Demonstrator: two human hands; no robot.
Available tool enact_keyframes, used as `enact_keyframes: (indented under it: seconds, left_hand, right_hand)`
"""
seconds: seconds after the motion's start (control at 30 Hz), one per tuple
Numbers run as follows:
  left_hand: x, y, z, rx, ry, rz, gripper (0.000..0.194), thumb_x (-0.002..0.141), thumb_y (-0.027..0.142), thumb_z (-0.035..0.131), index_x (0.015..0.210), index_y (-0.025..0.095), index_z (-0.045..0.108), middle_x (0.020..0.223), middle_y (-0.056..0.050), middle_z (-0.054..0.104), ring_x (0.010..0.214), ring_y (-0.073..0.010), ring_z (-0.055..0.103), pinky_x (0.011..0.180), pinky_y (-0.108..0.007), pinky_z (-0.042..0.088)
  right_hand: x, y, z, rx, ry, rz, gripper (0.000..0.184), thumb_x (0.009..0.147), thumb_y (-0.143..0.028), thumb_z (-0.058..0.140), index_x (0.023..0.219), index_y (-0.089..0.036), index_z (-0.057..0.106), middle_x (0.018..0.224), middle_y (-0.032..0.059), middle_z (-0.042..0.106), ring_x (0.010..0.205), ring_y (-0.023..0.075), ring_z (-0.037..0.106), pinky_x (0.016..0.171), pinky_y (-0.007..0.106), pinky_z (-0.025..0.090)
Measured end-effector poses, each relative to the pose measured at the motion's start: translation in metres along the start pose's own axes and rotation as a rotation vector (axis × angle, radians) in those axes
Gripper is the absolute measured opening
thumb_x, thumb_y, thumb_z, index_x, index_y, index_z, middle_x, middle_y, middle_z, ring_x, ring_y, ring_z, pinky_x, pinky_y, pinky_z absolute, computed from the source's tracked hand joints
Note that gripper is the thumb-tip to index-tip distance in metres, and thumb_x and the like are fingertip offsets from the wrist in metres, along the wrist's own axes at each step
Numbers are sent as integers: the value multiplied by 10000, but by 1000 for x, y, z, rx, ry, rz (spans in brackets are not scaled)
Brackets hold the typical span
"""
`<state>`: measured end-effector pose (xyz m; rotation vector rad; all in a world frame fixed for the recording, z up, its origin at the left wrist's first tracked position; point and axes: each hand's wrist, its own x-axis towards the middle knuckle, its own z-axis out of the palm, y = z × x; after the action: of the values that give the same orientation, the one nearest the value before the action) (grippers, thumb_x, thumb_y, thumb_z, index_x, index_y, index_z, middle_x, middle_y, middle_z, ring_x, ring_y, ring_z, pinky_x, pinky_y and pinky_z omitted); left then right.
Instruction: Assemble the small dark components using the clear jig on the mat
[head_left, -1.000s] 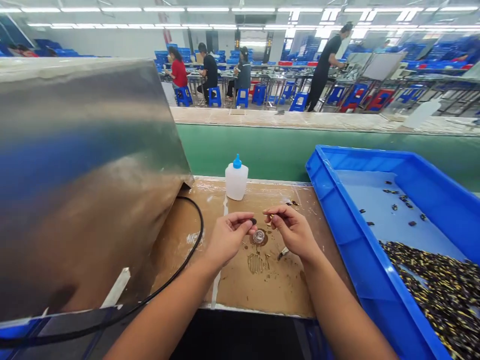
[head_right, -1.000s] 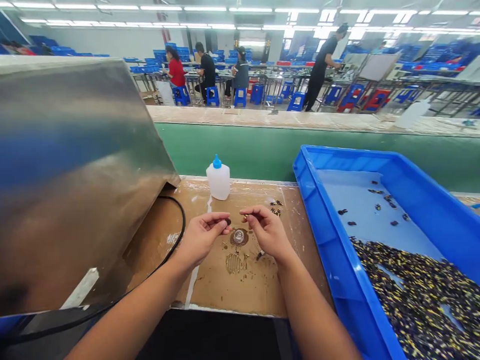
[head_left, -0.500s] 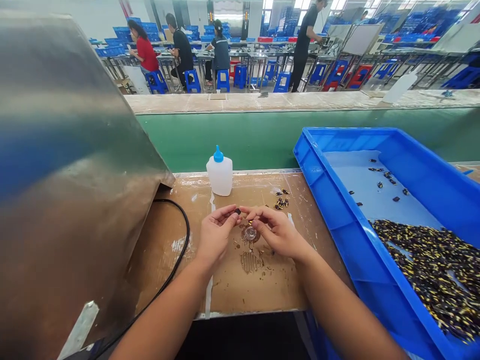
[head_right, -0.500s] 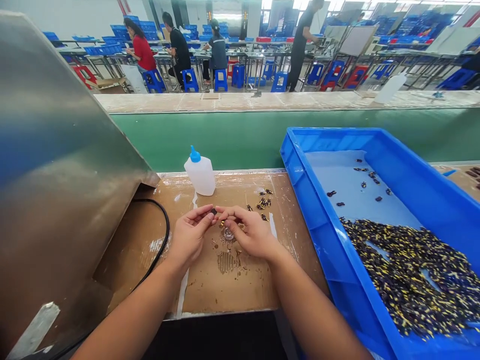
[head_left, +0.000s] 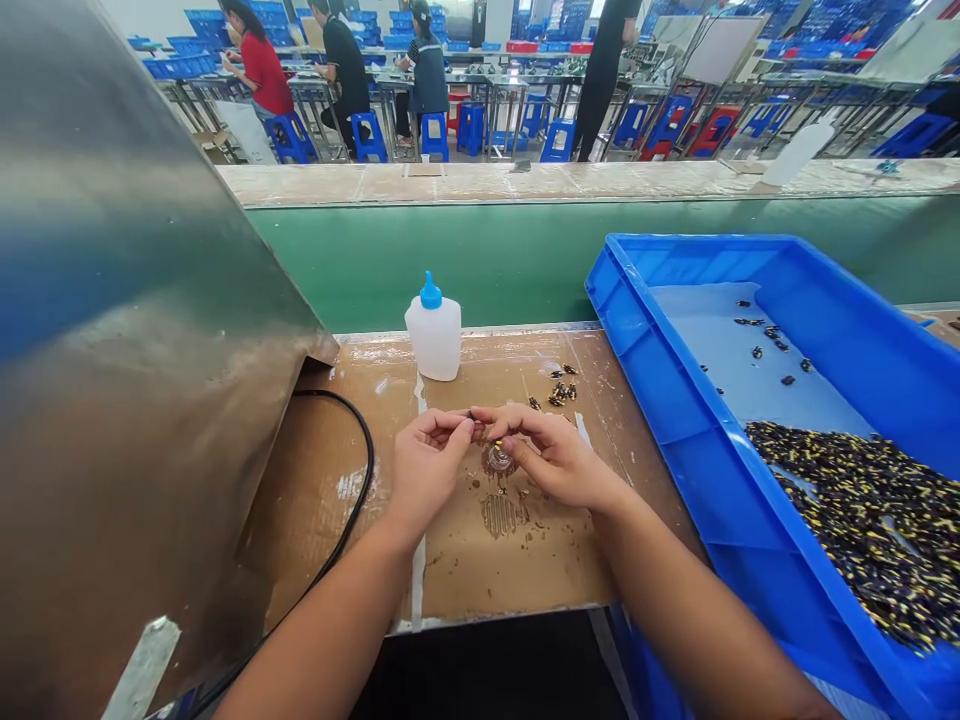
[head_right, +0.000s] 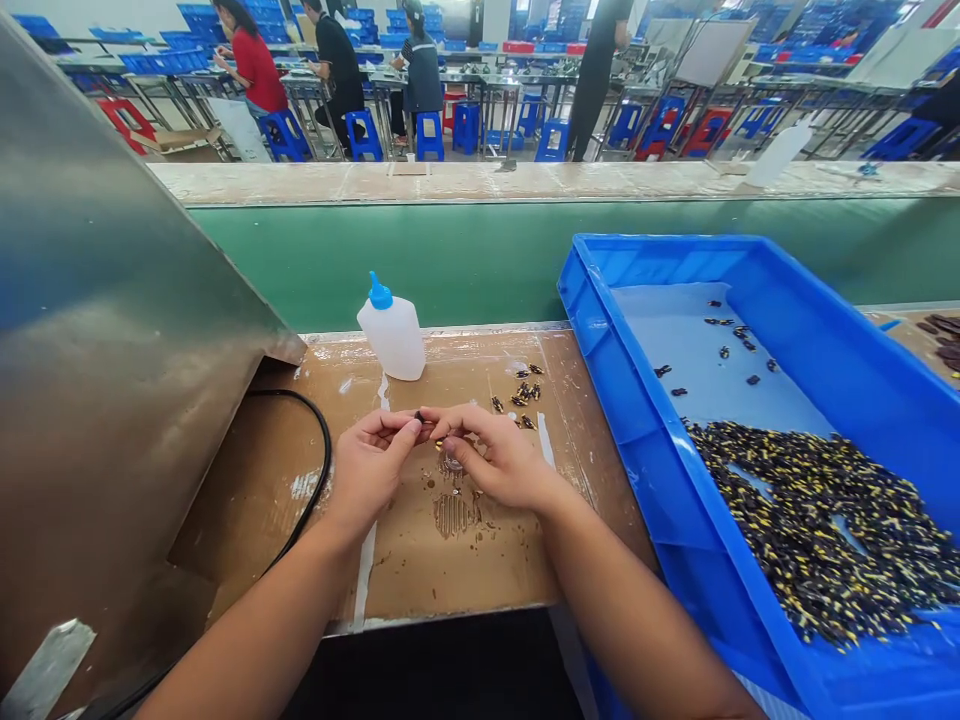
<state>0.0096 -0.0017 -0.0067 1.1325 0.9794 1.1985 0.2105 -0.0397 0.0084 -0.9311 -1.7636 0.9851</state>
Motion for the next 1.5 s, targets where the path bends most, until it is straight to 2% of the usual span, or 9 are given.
enact_keyframes:
  seconds: [0.13, 0.23, 0.33, 0.47, 0.67, 0.83, 0.93, 1.2, 1.5]
  left_hand:
    - [0, 5, 0, 27, 28, 26, 255, 767, 374, 891, 797, 143, 789, 984, -117, 807, 840, -162, 783, 818, -209, 631]
    - [2, 9, -2, 29, 56, 46, 229, 746, 355, 899, 773, 150, 799, 960, -111, 802, 849, -158, 782, 832, -202, 628]
    - [4, 9, -5, 25, 95, 67, 220, 727, 345, 921, 792, 162, 816, 963, -110, 804, 876, -159, 781, 851, -198, 624]
    - [6, 6, -8, 30, 134, 88, 226, 718, 345, 938, 830, 179, 831, 974, -109, 810, 898, -173, 783, 859, -218, 631]
    - [2, 9, -6, 123, 116, 195, 139, 767, 325, 891, 815, 204, 845, 958, -99, 813, 869, -178, 776, 822, -251, 642]
    - [0, 12, -4, 130, 114, 226, 98, 761, 302, 874, 773, 212, 837, 922, -92, 809, 886, -183, 771, 818, -259, 644]
    - [0, 11, -4, 123, 122, 219, 101, 754, 303, 875, 773, 212, 837, 926, -89, 806, 881, -183, 767, 820, -268, 647]
    - [-2, 13, -2, 120, 130, 190, 133, 762, 325, 870, 775, 199, 828, 938, -100, 799, 896, -208, 761, 841, -318, 656]
    - [-4, 15, -3, 112, 114, 188, 105, 785, 305, 864, 789, 205, 830, 966, -85, 804, 920, -189, 763, 852, -272, 645]
  right_hand:
    - [0, -2, -1, -1, 26, 29, 146, 1102, -290, 576, 1158, -244, 704, 1393, 96, 723, 1308, 241, 692, 1105, 458, 578]
    - [-1, 1, -7, -114, 152, 76, 161, 1074, -301, 623, 1142, -236, 754, 1148, 69, 799, 1024, 200, 768, 887, 354, 628]
    - [-3, 7, -20, -310, 259, 99, 154, 1025, -271, 662, 1110, -231, 784, 985, 43, 801, 858, 171, 741, 739, 299, 585]
    - [-5, 7, -34, -435, 192, 118, 83, 977, -247, 713, 1021, -220, 778, 874, 14, 781, 732, 148, 690, 695, 289, 554]
    - [-5, -3, -33, -443, 4, -38, 186, 1048, -197, 643, 1145, -251, 793, 1078, 45, 782, 941, 174, 733, 857, 331, 583]
    - [-5, -3, -27, -485, -34, -82, 112, 1048, -201, 669, 1086, -233, 769, 973, 42, 773, 889, 184, 718, 798, 332, 582]
    - [-5, -1, -25, -492, -54, -133, 151, 1073, -194, 631, 1097, -237, 774, 1001, 55, 770, 902, 188, 719, 802, 341, 590]
    - [-3, -4, -23, -468, -90, -122, 202, 1087, -203, 590, 1128, -263, 778, 1022, 61, 777, 919, 208, 729, 816, 375, 613]
    - [-5, -2, -23, -502, -115, -114, 183, 1078, -189, 608, 1121, -259, 771, 1046, 59, 772, 933, 202, 729, 817, 366, 611]
